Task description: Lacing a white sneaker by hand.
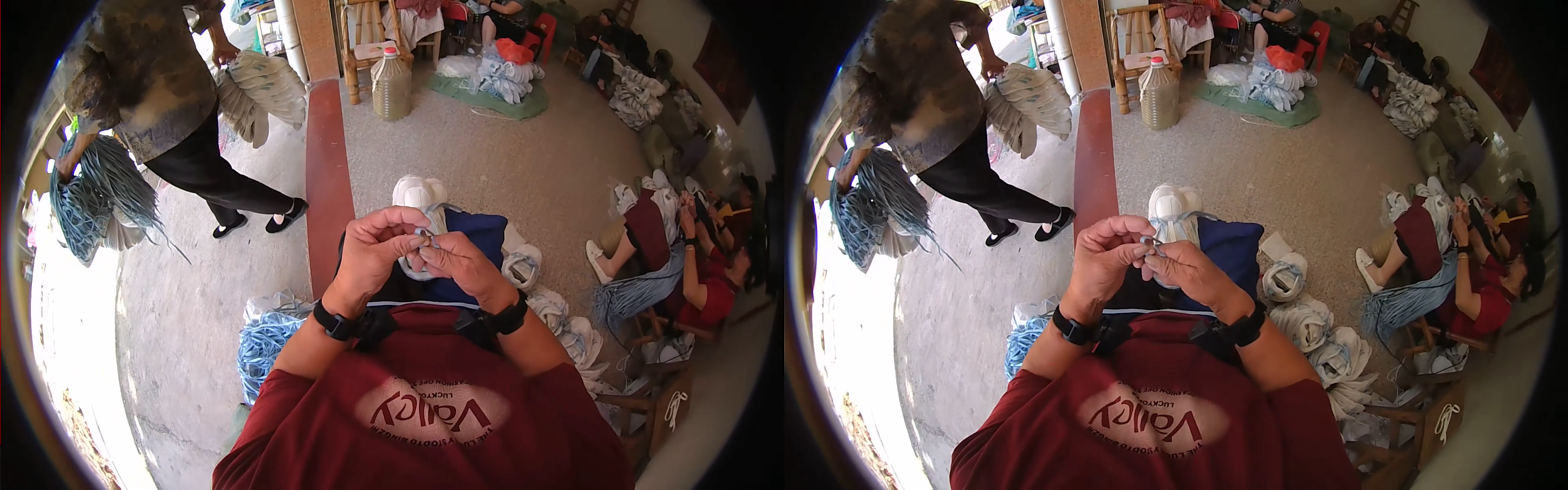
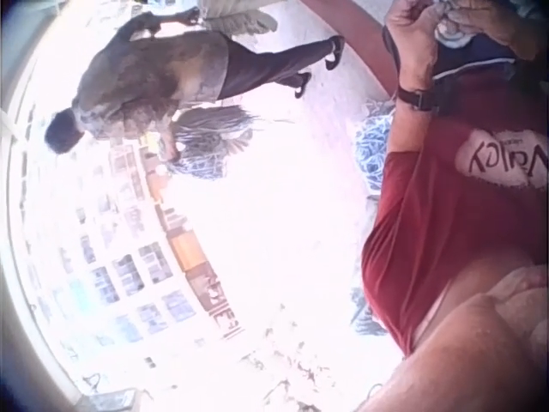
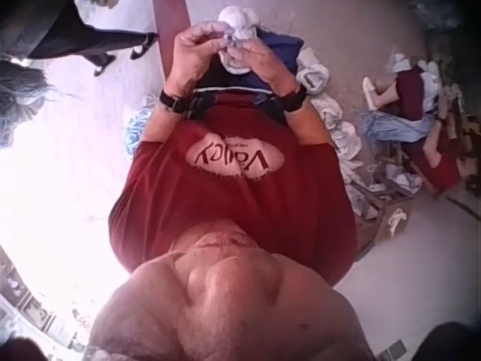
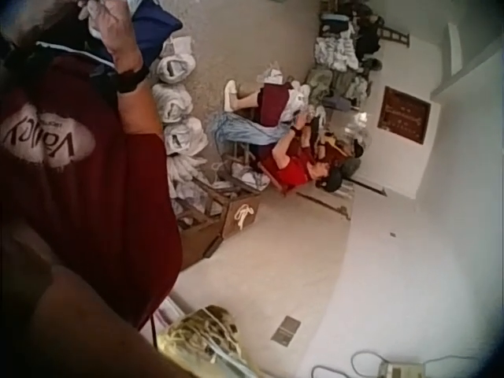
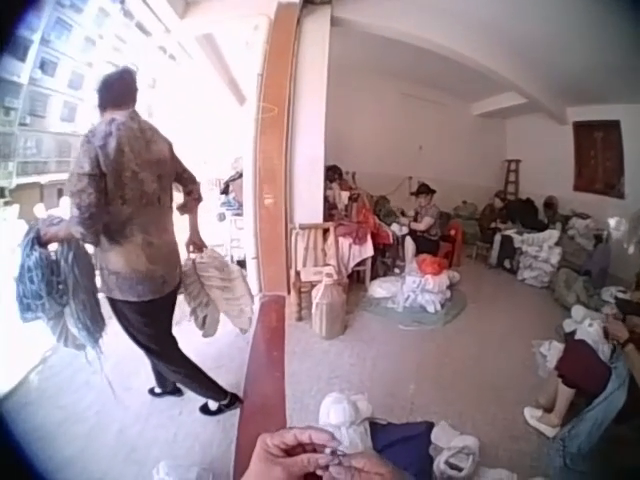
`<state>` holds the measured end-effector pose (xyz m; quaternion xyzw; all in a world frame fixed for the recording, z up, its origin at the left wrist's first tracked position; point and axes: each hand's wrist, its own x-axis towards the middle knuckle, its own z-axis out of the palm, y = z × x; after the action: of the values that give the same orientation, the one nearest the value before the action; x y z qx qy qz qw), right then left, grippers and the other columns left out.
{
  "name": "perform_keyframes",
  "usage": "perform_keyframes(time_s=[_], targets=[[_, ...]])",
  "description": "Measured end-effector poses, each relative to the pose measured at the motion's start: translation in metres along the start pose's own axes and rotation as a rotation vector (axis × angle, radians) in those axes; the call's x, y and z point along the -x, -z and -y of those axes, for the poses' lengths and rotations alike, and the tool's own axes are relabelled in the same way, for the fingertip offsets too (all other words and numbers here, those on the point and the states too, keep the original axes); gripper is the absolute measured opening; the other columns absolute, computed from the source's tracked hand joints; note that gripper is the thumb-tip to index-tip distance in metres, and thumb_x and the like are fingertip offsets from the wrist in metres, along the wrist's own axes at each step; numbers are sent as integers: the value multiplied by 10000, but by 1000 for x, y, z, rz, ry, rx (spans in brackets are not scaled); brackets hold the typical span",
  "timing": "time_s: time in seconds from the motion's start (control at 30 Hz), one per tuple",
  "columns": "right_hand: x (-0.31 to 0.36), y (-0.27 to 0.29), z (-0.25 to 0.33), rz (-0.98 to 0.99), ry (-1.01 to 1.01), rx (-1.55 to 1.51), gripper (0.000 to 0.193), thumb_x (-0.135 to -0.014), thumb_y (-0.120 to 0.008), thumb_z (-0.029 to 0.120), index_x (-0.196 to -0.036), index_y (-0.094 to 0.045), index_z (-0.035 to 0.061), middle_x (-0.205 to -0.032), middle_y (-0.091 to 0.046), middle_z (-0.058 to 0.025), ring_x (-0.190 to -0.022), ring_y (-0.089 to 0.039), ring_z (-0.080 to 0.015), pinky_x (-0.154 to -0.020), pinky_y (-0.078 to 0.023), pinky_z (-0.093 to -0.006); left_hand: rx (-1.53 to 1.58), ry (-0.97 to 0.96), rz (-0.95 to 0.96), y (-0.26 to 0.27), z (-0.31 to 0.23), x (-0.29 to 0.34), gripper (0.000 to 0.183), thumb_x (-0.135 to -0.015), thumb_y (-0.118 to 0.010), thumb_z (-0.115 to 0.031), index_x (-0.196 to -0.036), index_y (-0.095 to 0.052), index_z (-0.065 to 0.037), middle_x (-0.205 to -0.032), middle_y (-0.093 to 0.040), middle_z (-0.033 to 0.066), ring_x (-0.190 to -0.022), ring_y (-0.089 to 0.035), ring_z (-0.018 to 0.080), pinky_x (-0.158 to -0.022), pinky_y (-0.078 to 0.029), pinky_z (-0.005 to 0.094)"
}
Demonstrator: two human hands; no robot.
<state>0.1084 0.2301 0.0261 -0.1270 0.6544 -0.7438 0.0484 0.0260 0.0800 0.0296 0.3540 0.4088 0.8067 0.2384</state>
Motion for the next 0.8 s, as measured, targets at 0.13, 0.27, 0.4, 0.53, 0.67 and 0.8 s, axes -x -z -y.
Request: perform_keyframes(time_s=[0.13,0.27,0.4,0.53,0.67,0.8], targets=[[-1,-3,3,-45,15,21,244,-927,-485,234,-860,-574,17,-674,-471,41,-541,-366,-31,-474,-284,-178,-17,5,-10,-3,-3,0,202,-778,-611,64,-978,-595,45,-799,-621,92,-654,-595,124,-567,-503,231],[3,-3,1,-23,-11,-15,246,-923,-495,227,-806,-563,22,-639,-440,42,-510,-362,-38,-444,-270,-187,18,-39,-15,-4,-1,3,195,-775,-604,79,-967,-596,45,-828,-621,95,-703,-599,134,-594,-504,230],[4,-12,12,-41,15,-29,261,-925,-492,232,-782,-561,26,-598,-411,48,-489,-348,-38,-433,-254,-198,24,-192,-8,-7,-2,5,166,-771,-598,99,-923,-607,34,-899,-609,122,-759,-599,148,-630,-509,241],[5,-12,13,-2,39,2,281,-929,-488,245,-773,-560,24,-560,-387,59,-474,-331,-35,-427,-244,-202,-184,-279,43,-14,-16,14,137,-778,-588,103,-882,-618,19,-928,-598,138,-779,-602,164,-693,-507,274],[9,-14,11,58,56,-91,298,-932,-485,260,-776,-560,17,-563,-386,63,-479,-327,-25,-426,-238,-195,-626,-554,264,-16,-29,13,130,-742,-634,56,-858,-636,-2,-893,-619,131,-877,-597,230,-764,-480,310],[12,-17,16,81,12,-76,231,-931,-482,215,-866,-562,8,-631,-421,44,-501,-340,-32,-430,-247,-188,-534,-423,199,-14,-29,26,172,-752,-574,96,-898,-632,25,-1005,-582,148,-890,-593,199,-738,-488,288]])
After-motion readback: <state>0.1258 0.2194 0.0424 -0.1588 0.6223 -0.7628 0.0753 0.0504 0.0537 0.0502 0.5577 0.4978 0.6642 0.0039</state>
